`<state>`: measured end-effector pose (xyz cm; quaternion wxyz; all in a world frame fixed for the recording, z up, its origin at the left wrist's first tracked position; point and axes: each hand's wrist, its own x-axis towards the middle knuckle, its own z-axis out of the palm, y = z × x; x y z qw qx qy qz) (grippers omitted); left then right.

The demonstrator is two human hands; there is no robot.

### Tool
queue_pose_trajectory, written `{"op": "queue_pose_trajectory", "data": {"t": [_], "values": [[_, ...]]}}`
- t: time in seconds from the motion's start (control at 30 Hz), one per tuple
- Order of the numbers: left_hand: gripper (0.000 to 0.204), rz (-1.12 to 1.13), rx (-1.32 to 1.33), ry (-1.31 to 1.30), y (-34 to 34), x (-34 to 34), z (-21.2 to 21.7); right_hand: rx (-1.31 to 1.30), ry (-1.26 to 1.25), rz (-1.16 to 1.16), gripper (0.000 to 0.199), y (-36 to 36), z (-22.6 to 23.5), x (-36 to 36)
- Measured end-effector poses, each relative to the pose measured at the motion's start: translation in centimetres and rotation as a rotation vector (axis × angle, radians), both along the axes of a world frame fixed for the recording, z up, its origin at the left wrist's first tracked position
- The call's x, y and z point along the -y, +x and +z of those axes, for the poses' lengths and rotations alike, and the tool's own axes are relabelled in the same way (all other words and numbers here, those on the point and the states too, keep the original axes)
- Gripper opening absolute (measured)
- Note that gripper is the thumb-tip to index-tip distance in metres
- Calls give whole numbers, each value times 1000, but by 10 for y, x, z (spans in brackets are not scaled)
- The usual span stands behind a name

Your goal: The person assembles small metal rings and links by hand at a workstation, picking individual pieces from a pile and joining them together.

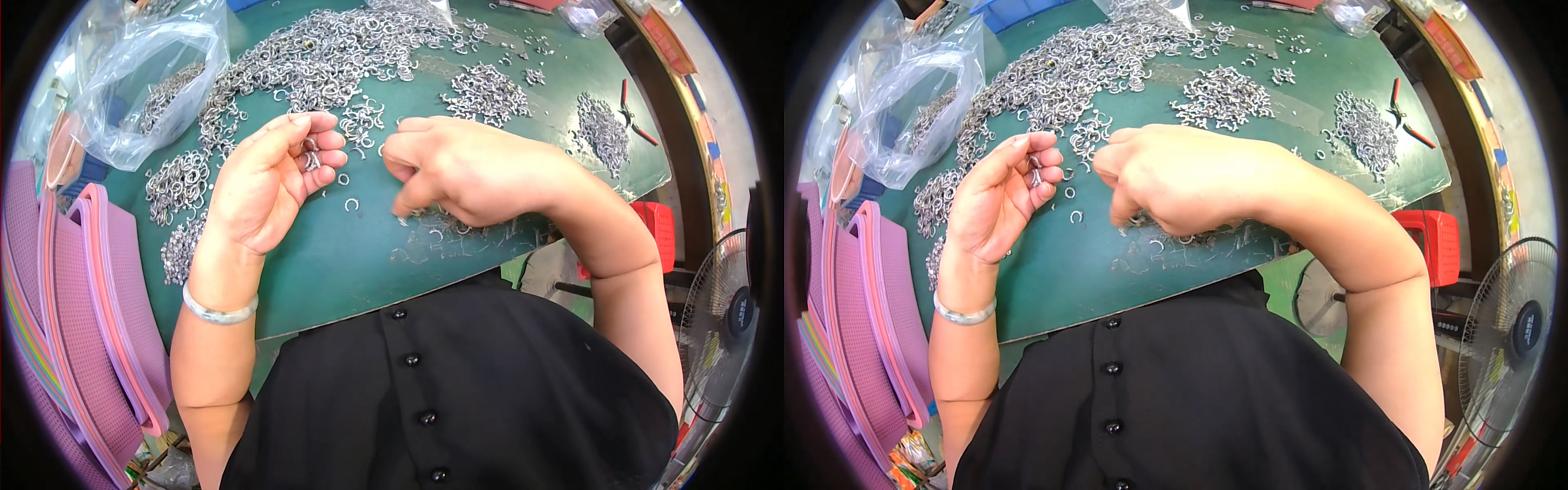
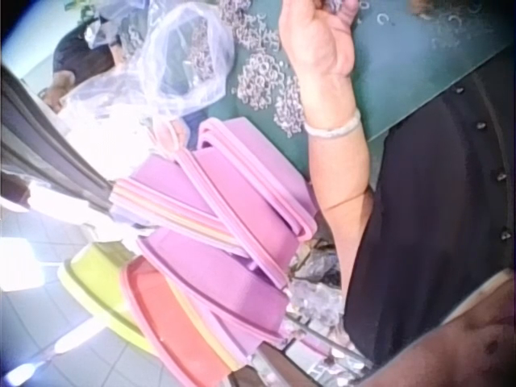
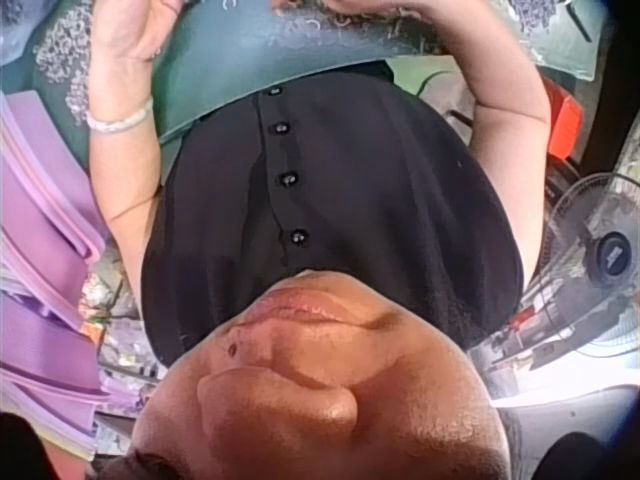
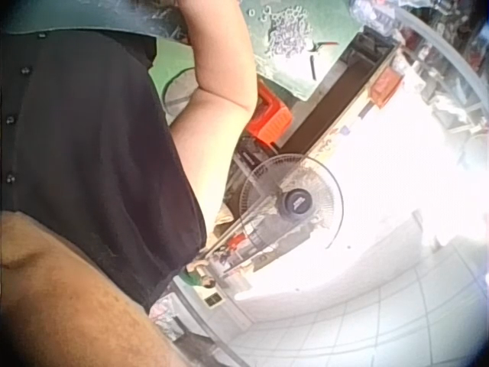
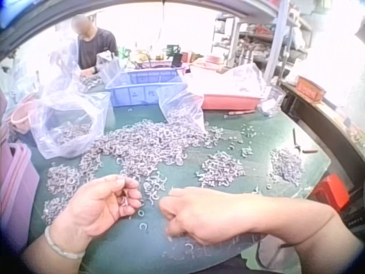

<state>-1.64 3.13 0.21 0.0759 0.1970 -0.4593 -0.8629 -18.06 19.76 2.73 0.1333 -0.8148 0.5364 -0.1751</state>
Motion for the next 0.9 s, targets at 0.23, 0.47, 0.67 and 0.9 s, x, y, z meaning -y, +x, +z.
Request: {"op": "queue_pose_trajectory", "data": {"t": [0.23, 0.47, 0.67, 0.9], "values": [[27, -34, 45, -61, -2, -7, 2, -71, -66, -247, 19, -27, 14, -10], [23, -54, 84, -145, -4, -11, 5, -10, -127, -264, 8, -23, -7, 5], [21, -47, 98, -160, -5, -11, 4, -27, -123, -267, 6, -17, -18, 14], [20, -43, 109, -167, -5, -12, 5, 22, -83, -313, 8, -20, -22, 17]]}}
